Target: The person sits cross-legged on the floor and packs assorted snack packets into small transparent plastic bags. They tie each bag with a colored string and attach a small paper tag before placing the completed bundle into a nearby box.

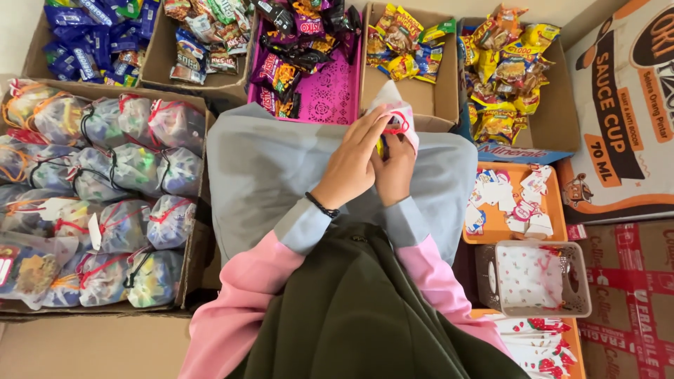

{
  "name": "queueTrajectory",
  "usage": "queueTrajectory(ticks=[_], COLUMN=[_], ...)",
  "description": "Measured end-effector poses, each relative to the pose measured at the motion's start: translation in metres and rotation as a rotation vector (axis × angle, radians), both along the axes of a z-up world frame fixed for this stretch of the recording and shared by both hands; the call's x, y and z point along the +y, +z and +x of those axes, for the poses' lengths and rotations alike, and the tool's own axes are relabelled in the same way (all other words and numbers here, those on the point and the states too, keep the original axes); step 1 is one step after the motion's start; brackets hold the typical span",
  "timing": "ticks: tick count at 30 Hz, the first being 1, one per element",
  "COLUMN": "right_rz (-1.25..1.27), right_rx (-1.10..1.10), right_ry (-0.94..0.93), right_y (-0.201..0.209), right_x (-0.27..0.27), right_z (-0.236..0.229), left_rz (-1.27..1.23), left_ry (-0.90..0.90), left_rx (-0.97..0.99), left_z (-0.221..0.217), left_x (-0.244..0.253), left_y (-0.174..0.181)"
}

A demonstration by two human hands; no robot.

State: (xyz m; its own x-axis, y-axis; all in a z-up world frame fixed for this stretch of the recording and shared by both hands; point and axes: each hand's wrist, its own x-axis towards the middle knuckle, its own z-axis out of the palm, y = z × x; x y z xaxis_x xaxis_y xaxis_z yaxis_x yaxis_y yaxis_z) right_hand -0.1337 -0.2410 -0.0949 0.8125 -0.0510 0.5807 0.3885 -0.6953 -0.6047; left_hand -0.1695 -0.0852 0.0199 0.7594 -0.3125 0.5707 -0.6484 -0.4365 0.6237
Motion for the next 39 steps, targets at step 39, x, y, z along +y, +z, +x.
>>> queueTrajectory(ticks=[39], right_rz=[0.054], right_rx=[0.344], right_ry=[0.207], right_y=[0.087], right_x=[0.011], right_z=[-0.033], left_rz=[-0.164], left_ry=[0.258], left_rx=[0.389], left_z=[0.012], left_x=[0.052], left_y=[-0.03])
